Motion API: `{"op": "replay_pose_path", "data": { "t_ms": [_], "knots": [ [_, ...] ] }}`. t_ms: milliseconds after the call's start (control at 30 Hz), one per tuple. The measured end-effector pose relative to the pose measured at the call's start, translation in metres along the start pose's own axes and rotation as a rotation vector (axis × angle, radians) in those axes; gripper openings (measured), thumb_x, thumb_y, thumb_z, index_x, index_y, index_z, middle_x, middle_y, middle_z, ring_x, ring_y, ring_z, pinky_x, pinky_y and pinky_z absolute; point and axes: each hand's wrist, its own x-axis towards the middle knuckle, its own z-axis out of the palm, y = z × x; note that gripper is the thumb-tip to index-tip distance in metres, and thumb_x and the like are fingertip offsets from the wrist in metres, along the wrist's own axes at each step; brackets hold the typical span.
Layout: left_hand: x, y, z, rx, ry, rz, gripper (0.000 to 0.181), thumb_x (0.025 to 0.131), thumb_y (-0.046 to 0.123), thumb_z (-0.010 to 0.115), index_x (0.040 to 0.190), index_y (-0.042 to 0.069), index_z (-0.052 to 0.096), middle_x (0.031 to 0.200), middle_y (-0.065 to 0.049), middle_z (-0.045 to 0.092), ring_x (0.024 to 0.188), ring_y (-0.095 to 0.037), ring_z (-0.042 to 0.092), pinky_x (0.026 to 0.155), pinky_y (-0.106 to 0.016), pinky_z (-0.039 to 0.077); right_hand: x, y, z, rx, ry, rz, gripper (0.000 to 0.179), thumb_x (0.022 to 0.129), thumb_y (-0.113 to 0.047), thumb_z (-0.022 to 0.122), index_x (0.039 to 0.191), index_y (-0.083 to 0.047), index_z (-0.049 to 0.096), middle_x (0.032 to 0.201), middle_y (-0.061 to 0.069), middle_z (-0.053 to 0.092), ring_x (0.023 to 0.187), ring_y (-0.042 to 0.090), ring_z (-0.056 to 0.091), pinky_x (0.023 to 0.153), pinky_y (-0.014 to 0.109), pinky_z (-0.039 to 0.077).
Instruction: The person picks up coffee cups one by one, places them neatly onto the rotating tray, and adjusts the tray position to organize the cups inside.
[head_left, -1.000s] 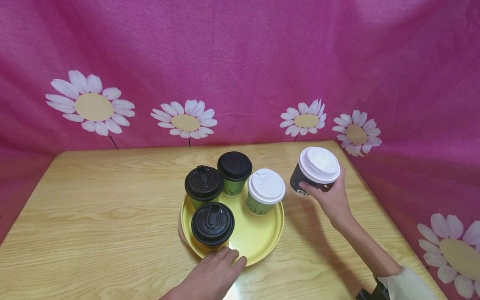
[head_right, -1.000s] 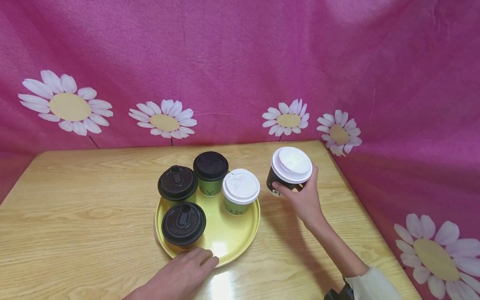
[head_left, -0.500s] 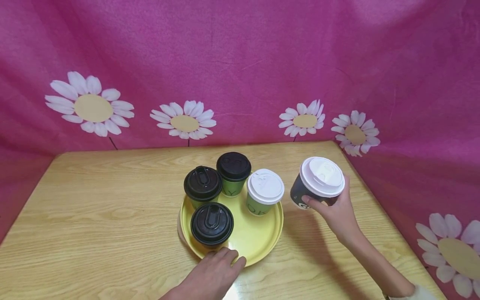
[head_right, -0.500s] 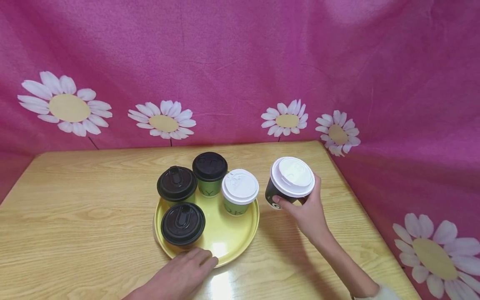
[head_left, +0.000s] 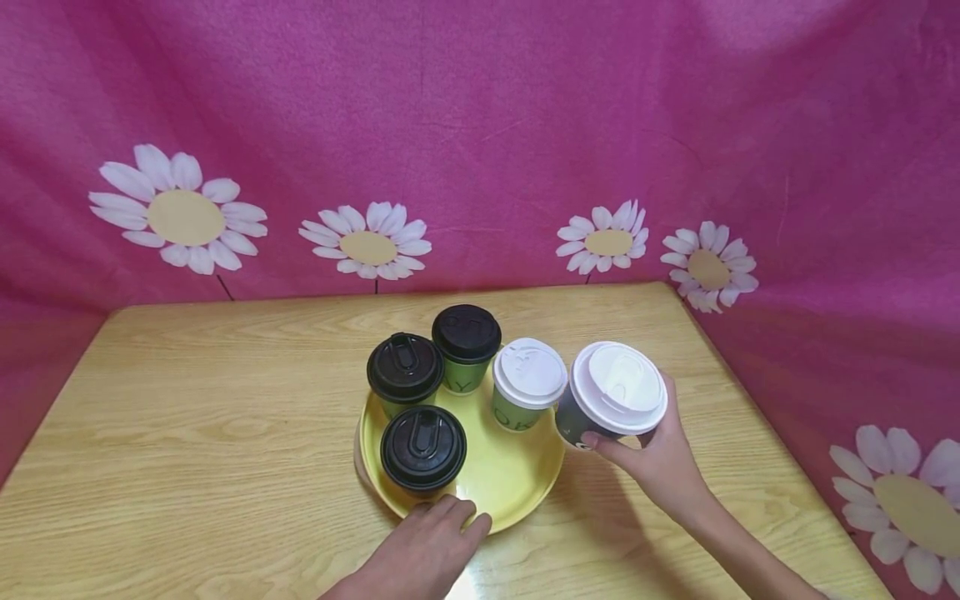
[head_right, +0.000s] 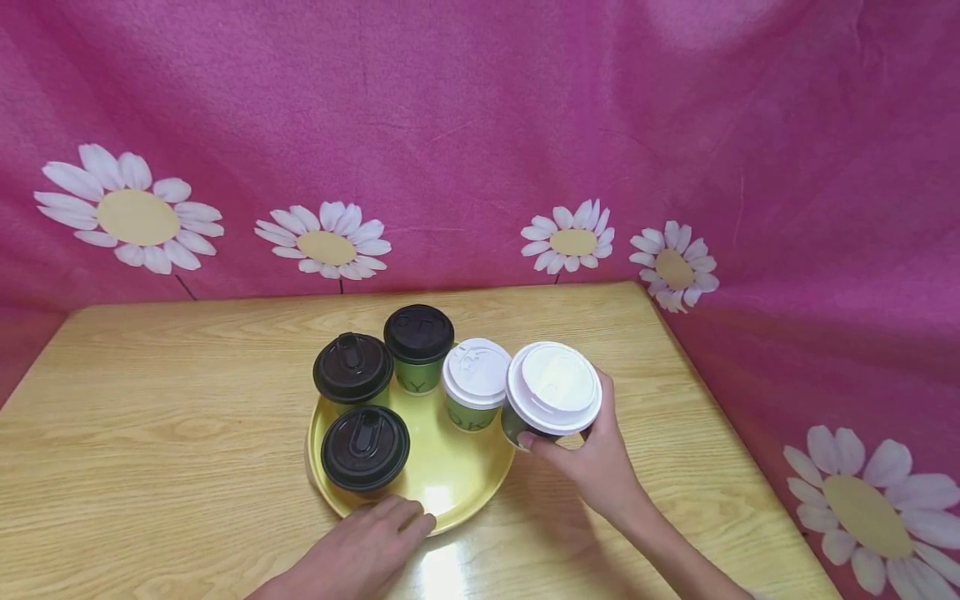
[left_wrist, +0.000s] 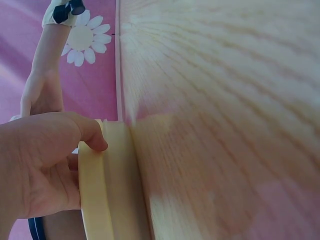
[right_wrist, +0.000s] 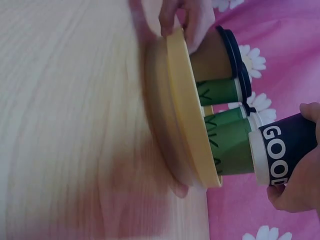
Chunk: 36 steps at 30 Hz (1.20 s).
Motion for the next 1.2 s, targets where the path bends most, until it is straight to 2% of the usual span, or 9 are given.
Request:
{"op": "replay_pose_path", "data": {
  "t_ms": [400,667,933,1200],
  "knots": [
    [0.000,0.000,0.000,-0.006,0.009,0.007,0.029,0.074,0.007,0.073,0.098,0.014,0.057,0.088,0.001,0.053,0.081,-0.014,0.054,0.056,-0.024,0.044,-0.011,-0.005,0.011,0.031,-0.068,-0.023,0.091,0.068,0.018,0.078,0.143,-0.008,0.033,0.133,0.009,0.049,0.120,0.018,0.051,0.102,0.021,0.041],
    [0.001,0.000,-0.002,-0.030,-0.035,-0.009,0.031,0.075,0.008,0.074,0.101,0.014,0.057,0.091,0.001,0.054,0.085,-0.014,0.055,0.058,-0.025,0.046,-0.017,-0.005,0.019,0.023,-0.138,-0.027,0.092,0.067,0.015,0.080,0.144,-0.004,0.032,0.134,0.012,0.050,0.121,0.018,0.051,0.103,0.022,0.041],
    [0.001,0.000,-0.002,-0.011,-0.030,-0.004,0.032,0.074,0.009,0.075,0.101,0.014,0.059,0.091,0.000,0.055,0.085,-0.014,0.056,0.059,-0.025,0.047,-0.023,0.004,0.029,-0.011,-0.197,-0.026,0.099,0.066,0.008,0.085,0.147,-0.008,0.032,0.138,0.011,0.049,0.124,0.017,0.049,0.105,0.021,0.037],
    [0.000,0.000,-0.001,0.009,-0.006,0.003,0.030,0.075,0.009,0.075,0.099,0.014,0.059,0.089,0.000,0.055,0.083,-0.014,0.056,0.058,-0.025,0.048,-0.026,0.011,0.039,-0.006,-0.227,-0.032,0.097,0.067,0.003,0.088,0.147,-0.011,0.036,0.137,0.009,0.051,0.124,0.017,0.049,0.105,0.022,0.036]
  ]
}}
